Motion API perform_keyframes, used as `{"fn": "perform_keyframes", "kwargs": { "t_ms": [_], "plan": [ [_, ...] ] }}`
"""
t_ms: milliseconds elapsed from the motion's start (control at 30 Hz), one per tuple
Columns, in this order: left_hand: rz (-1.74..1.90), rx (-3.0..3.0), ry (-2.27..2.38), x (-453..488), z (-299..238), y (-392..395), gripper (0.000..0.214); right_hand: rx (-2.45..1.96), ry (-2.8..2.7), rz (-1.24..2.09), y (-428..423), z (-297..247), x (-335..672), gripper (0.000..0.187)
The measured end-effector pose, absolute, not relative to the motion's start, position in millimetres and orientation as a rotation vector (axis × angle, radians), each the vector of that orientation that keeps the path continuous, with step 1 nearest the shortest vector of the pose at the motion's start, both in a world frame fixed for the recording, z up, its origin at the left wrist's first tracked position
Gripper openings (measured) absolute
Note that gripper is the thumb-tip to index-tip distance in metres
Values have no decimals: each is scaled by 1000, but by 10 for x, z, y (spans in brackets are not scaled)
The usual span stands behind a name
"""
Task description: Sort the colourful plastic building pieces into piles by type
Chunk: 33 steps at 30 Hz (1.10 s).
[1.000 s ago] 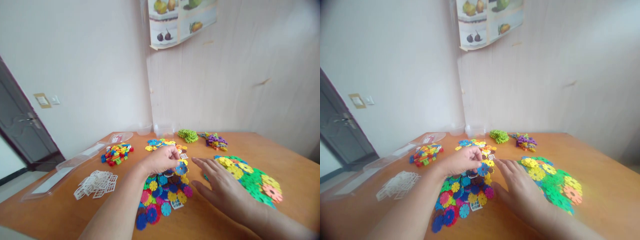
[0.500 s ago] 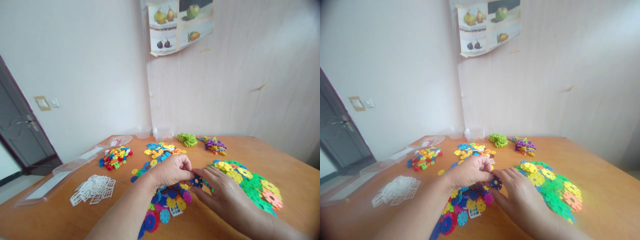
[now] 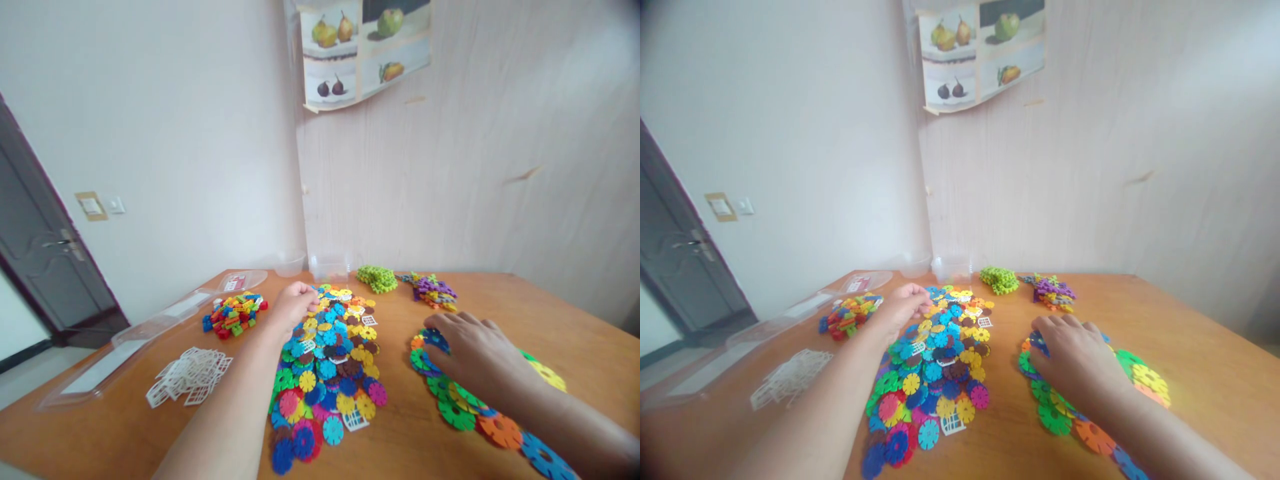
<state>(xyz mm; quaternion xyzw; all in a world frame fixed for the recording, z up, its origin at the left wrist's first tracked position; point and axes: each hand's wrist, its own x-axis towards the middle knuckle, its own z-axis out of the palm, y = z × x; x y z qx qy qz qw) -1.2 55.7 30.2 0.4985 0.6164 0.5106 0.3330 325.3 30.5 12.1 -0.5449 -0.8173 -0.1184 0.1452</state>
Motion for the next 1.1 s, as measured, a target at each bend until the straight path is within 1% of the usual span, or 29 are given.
{"fn": "perform_keyframes", "kwargs": {
  "t_ms": [100,267,633,767,967,1100],
  "plan": [
    [1433,1210,1708,-217,262,608,16,-1610,-2392,-332,327,126,3273,27],
    [1465,1142,1812,-406,149,671,18,-1641,-2420,-336,351,102,3302,24],
    [1404,1205,2052,-608,-128,818,24,-1433,-2388,-420,387,-12,3379,17],
    [1315,1412,2145,-667,-256,876,30,-1391,-2369,-413,358,10,3312,19],
    [1161,1660,2009,-669,-381,891,39,-1112,-2441,-244,106,-40,2999,28],
    [1137,1698,1914,-590,-363,846,42,-909,-2491,-204,-75,-114,2810,28]
  ]
}}
